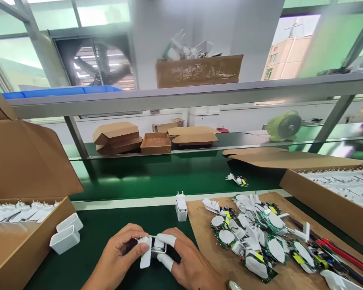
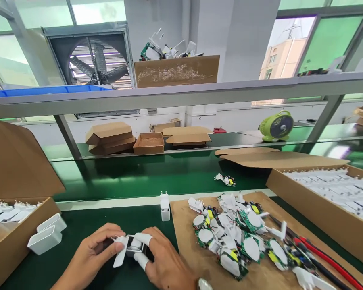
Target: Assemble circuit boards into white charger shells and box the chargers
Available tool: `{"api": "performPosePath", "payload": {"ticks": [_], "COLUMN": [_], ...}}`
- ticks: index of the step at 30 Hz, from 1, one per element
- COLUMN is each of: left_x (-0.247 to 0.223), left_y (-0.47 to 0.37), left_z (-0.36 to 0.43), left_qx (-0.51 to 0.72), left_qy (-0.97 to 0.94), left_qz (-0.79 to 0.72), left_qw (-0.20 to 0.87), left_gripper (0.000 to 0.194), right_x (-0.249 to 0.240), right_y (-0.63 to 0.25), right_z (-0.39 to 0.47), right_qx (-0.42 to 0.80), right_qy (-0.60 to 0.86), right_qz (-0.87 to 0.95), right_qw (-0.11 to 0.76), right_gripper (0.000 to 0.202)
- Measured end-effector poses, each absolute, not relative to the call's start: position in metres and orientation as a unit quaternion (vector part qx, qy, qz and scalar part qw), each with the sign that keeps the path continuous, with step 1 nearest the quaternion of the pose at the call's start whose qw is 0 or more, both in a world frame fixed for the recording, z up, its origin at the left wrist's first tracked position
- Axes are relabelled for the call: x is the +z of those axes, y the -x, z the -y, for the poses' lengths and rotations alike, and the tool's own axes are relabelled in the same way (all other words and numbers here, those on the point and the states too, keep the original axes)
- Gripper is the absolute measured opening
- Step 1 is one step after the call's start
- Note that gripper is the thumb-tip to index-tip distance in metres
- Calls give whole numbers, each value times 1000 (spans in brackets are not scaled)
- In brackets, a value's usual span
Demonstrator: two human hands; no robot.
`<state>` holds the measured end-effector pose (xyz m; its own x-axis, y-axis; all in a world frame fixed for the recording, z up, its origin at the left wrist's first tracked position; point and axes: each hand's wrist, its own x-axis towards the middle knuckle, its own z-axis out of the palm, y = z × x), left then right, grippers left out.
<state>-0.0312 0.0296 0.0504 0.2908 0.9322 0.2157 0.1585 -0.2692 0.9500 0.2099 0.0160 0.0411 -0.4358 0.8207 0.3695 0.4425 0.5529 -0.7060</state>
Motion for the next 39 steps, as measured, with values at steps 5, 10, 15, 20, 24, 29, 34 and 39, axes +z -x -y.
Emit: {"api": "performPosePath", "payload": {"ticks": [5,10,15,20,24,29,34,39], "left_x": [50,48,43,39,42,50,49,49], "left_y": [23,18,15,3,-12,-10,13,27], "left_z": [-30,-31,-30,-32,-30,-23,-21,-24], "left_qx": [442,466,478,485,493,477,498,529], "left_qy": [-642,-625,-625,-617,-634,-656,-615,-581], "left_qz": [-455,-462,-474,-526,-517,-482,-491,-506], "left_qw": [431,423,395,326,296,331,365,357], "left_gripper": [45,45,44,46,38,51,54,51], "right_x": [45,45,41,39,43,41,52,64], "right_y": [-209,-206,-210,-217,-217,-211,-210,-208], "right_z": [-15,-12,-10,-9,-9,-15,-14,-13], "right_qx": [264,235,161,48,38,29,55,72], "right_qy": [391,421,403,369,359,358,379,375], "right_qz": [816,811,850,904,905,913,894,882], "right_qw": [336,332,298,210,227,192,232,276], "right_gripper": [26,31,53,30,23,33,49,43]}}
